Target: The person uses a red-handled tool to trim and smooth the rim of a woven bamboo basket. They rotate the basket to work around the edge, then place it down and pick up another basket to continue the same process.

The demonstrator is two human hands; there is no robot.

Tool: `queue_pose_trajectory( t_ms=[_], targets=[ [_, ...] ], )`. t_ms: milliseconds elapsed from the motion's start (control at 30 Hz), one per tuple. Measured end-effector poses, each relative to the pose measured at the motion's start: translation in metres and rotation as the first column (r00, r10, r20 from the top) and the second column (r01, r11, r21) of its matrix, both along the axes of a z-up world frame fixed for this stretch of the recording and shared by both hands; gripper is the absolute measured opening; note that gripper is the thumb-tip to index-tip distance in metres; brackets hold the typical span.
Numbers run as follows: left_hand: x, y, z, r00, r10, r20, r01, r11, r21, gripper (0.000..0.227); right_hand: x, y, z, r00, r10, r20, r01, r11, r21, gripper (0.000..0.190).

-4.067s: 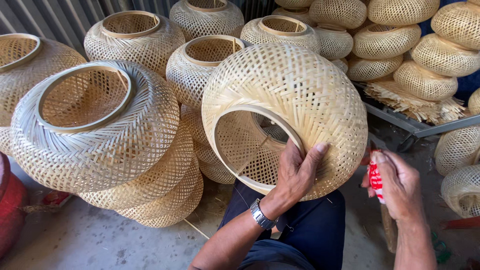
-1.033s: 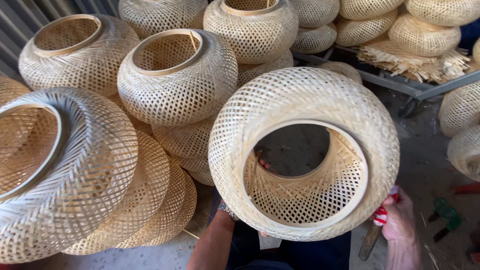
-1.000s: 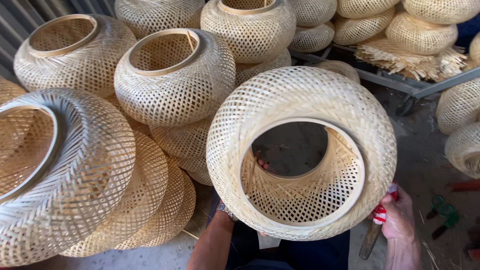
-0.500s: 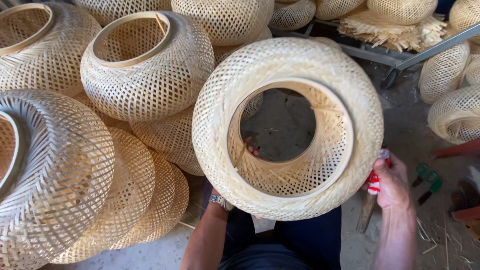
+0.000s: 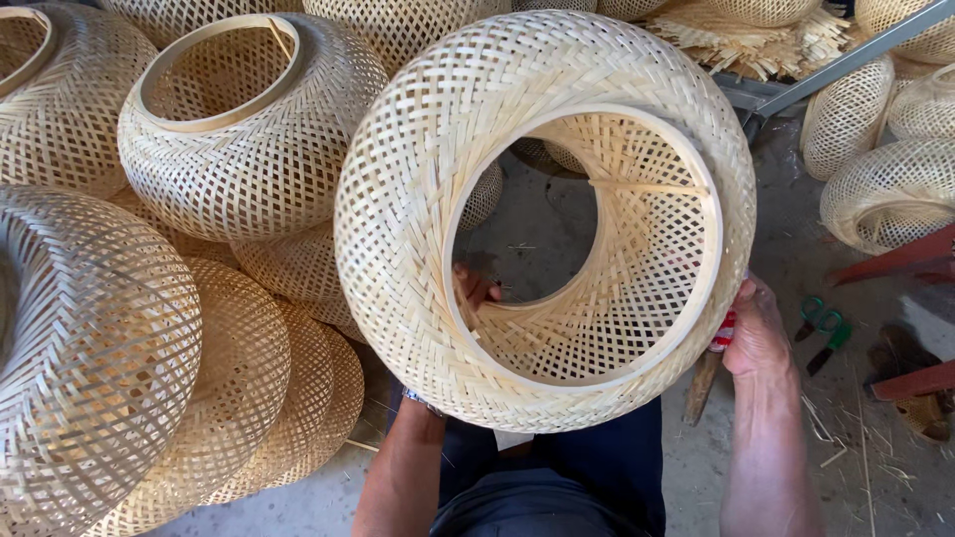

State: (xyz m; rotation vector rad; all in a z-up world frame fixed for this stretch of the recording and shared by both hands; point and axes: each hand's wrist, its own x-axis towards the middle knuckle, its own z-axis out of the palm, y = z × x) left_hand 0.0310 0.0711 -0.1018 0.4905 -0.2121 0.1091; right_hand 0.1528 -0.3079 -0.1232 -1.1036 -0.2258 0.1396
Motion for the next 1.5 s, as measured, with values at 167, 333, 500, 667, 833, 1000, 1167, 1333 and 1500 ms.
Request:
queue_pose_trajectory(
  t_ms=[167,333,500,667,833,1000,1167,1333,1500],
  targets=[
    [0.0,0.009,-0.001,0.999,0.037,0.004,-0.037,0.999,-0.022,0.062,-0.026,-0.001,0.081,0.964,-0.184,0.191,0.245,0.892,-0.38,0.051],
    [0.001,0.013,-0.004,0.999,0.044,0.006,-0.043,0.998,-0.051,0.063,-0.066,0.027,0.185,0.616,0.24,0.75,0.5,0.617,-0.608,0.054],
    [0.0,0.006,-0.017,1.0,-0.01,0.002,0.01,0.997,-0.073,0.063,-0.059,0.1,0.201,0.646,0.559,0.52,0.737,-0.279,-0.616,0.059],
    [-0.022,0.003,-0.041,0.997,-0.059,-0.045,0.055,0.995,-0.087,0.064,-0.037,0.126,0.175,0.625,0.664,0.412,0.679,-0.202,-0.706,0.026],
    [-0.01,0.004,-0.044,0.99,0.124,-0.073,-0.125,0.992,-0.018,0.056,-0.02,0.097,0.137,0.675,0.639,0.368,0.44,0.05,-0.896,0.03],
    [0.014,0.012,-0.031,0.972,0.221,-0.082,-0.222,0.975,0.0,0.047,0.008,-0.003,0.106,0.982,0.189,0.006,-0.146,0.78,-0.608,0.035],
    [0.029,0.023,-0.025,0.958,0.281,0.055,-0.28,0.96,-0.019,0.042,0.042,-0.058,0.028,0.984,-0.122,-0.127,0.018,0.788,-0.615,0.035],
    [0.035,0.038,-0.002,0.983,0.15,0.109,-0.114,0.953,-0.281,0.043,0.042,-0.033,-0.035,0.973,-0.183,-0.141,0.021,0.678,-0.735,0.036],
    [0.007,0.049,0.03,0.967,0.197,0.162,-0.202,0.979,0.016,0.042,0.003,-0.019,0.001,0.985,-0.174,-0.014,0.114,0.696,-0.709,0.037]
  ],
)
